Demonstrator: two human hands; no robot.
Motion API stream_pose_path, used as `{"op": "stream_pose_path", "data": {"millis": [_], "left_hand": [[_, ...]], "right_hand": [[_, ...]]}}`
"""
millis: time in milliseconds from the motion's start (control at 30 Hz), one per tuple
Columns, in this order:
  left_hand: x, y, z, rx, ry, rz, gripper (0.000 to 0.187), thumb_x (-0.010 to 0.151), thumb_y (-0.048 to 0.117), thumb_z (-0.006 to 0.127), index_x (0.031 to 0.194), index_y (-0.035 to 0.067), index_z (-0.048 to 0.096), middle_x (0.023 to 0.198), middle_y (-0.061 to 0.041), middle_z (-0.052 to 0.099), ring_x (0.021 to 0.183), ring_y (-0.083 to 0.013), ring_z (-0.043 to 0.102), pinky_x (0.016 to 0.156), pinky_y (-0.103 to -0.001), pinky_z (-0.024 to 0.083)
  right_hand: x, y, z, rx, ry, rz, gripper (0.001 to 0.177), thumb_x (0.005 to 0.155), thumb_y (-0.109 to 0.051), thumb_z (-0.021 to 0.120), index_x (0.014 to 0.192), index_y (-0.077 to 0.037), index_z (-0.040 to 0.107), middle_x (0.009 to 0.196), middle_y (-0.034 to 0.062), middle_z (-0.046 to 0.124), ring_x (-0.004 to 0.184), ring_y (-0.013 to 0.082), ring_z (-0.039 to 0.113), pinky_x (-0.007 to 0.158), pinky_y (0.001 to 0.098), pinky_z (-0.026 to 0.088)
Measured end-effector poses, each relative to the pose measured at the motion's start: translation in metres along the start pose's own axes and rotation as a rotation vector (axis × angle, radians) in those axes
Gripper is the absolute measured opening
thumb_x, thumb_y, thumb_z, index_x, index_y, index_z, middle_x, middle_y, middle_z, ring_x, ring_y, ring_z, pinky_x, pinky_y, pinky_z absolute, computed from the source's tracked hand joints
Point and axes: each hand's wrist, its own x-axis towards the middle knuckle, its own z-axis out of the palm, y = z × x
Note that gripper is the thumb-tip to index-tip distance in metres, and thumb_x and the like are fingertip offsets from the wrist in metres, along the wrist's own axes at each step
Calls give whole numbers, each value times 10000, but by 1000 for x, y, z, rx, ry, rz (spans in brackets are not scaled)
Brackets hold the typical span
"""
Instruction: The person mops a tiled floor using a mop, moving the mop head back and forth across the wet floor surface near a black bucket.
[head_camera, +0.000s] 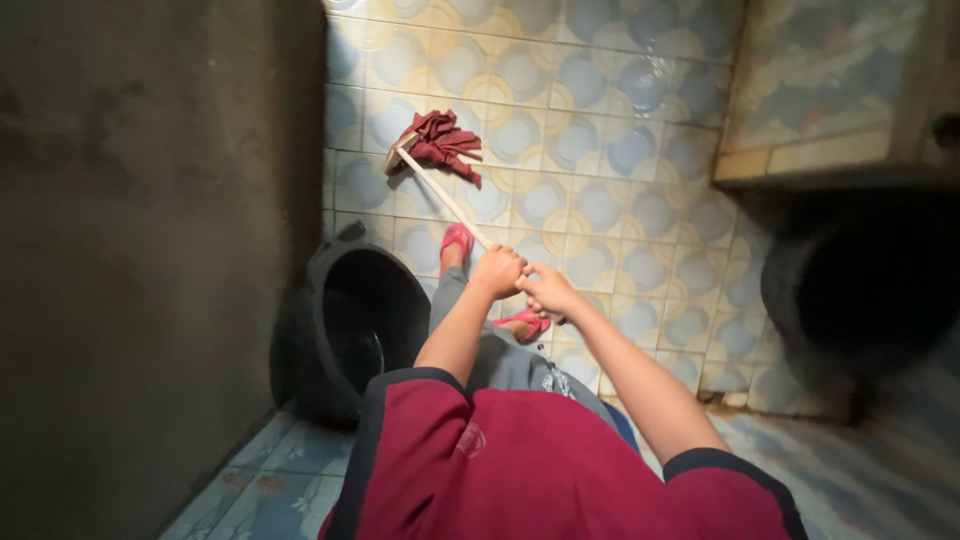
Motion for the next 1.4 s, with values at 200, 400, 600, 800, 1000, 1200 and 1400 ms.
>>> {"op": "stream_pose_path", "data": {"millis": [200,400,600,800,1000,1200,1400], "left_hand": [[4,-75,-43,102,-27,5,171,742,333,695,816,184,734,846,-38,741,940,-212,669,916,-416,440],[46,-161,-83,185,3,-16,100,832,273,661,831,198,727,832,-4,720,932,-195,664,935,-446,415],[93,-233,-116,239,77,-153,107,862,262,638,876,223,737,929,-9,711,1035,-196,642,1044,-565,363],[108,-260,-151,222,150,-336,157,849,300,651,942,204,733,1077,-56,687,1263,-271,547,1132,-667,266],[90,-224,-102,132,245,-314,163,877,291,653,1004,215,721,1191,-84,661,1370,-319,478,1056,-688,361],[101,-142,-61,92,101,-199,187,881,267,644,1044,225,726,1229,-82,646,1393,-339,453,973,-618,443],[126,-31,-30,104,-56,-71,190,919,282,639,1074,241,742,1222,-57,651,1368,-306,469,1034,-629,417]], "right_hand": [[44,-56,47,15,22,8,437,935,-194,669,1329,-113,499,569,49,525,401,122,432,362,299,317],[106,-132,66,14,54,-70,464,942,-164,662,1364,-97,483,575,56,551,407,118,454,366,300,356],[161,-215,79,2,76,-162,431,950,-150,659,1338,-48,502,575,68,547,413,123,474,363,305,376],[177,-264,100,141,109,-112,425,960,-158,649,1349,-68,503,633,43,573,430,109,477,370,294,376],[160,-205,85,191,102,-87,421,960,-158,644,1353,-117,499,629,92,543,418,133,453,361,306,353],[108,-137,28,268,149,-41,428,964,-190,654,1358,-158,490,634,89,546,421,116,418,370,286,321],[43,-62,-36,470,237,-7,491,960,-192,660,1410,-147,469,671,91,554,440,107,406,388,270,322]]}}
